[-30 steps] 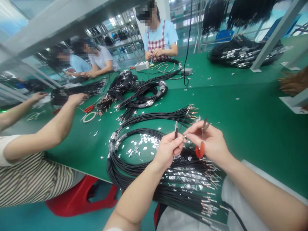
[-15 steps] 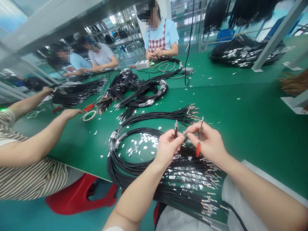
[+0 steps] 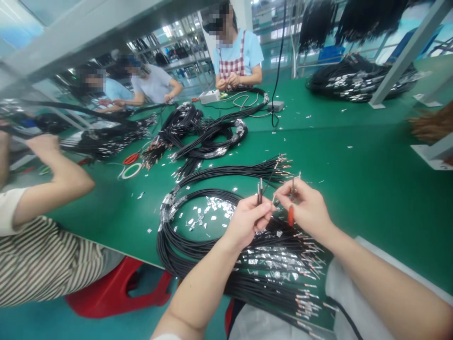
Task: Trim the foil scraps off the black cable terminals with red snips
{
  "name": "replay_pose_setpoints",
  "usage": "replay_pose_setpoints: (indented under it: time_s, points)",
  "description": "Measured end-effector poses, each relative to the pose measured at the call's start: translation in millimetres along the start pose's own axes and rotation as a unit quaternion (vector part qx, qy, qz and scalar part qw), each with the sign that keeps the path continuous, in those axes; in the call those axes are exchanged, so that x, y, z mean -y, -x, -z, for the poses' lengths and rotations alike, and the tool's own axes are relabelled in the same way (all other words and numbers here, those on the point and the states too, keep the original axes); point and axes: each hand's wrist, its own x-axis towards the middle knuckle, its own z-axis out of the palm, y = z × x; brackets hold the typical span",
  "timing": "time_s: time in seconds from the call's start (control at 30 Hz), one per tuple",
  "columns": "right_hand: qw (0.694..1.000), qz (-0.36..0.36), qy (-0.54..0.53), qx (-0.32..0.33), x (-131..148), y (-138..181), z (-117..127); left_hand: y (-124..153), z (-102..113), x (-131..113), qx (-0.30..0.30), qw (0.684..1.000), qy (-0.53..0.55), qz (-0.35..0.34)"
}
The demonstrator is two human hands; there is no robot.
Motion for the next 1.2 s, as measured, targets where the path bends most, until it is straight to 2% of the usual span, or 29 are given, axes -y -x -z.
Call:
replay_pose_setpoints:
  time_s: [0.1,0.17,0.23,0.33,0.4,0.5,0.6,0.73,0.87,1.03,1.2]
  points:
    - [0.999,-0.039,-0.024,0.004,0.4,0.4,-3.0,-0.3,0.7,1.3,-0.062,0.99,-0.049,-0.114]
    - [0.991,-0.067,-0.106,0.049,5.0,2.8,-7.3,-0.2,0.8,2.6,-0.098,0.973,-0.089,-0.188]
    - [0.973,-0.091,-0.196,0.08,10.3,6.0,-12.6,0.3,0.7,3.2,-0.103,0.965,-0.109,-0.215]
    - [0.958,-0.111,-0.253,0.071,13.2,10.8,-19.9,1.3,0.7,2.6,-0.089,0.963,-0.118,-0.225]
    - [0.958,-0.108,-0.255,0.07,10.9,13.4,-23.2,1.6,1.0,1.2,-0.105,0.962,-0.114,-0.227]
    - [0.968,-0.098,-0.215,0.089,5.6,16.1,-25.6,1.9,1.8,-1.0,-0.136,0.971,-0.074,-0.181]
    - [0.981,-0.081,-0.149,0.096,3.2,17.1,-25.7,2.2,2.3,-1.4,-0.139,0.978,-0.072,-0.14]
    - [0.989,-0.059,-0.091,0.099,3.5,16.8,-24.2,1.6,3.4,0.8,-0.139,0.971,-0.12,-0.153]
    - [0.991,-0.063,-0.082,0.081,0.8,15.9,-23.0,1.0,4.3,2.7,-0.147,0.963,-0.151,-0.168]
    - [0.986,-0.098,-0.111,0.082,-6.3,14.6,-23.8,-0.8,2.4,3.6,-0.096,0.974,-0.137,-0.15]
    - [0.991,-0.089,-0.09,0.04,-9.2,8.7,-20.4,-2.6,4.1,0.8,-0.018,0.982,-0.111,-0.15]
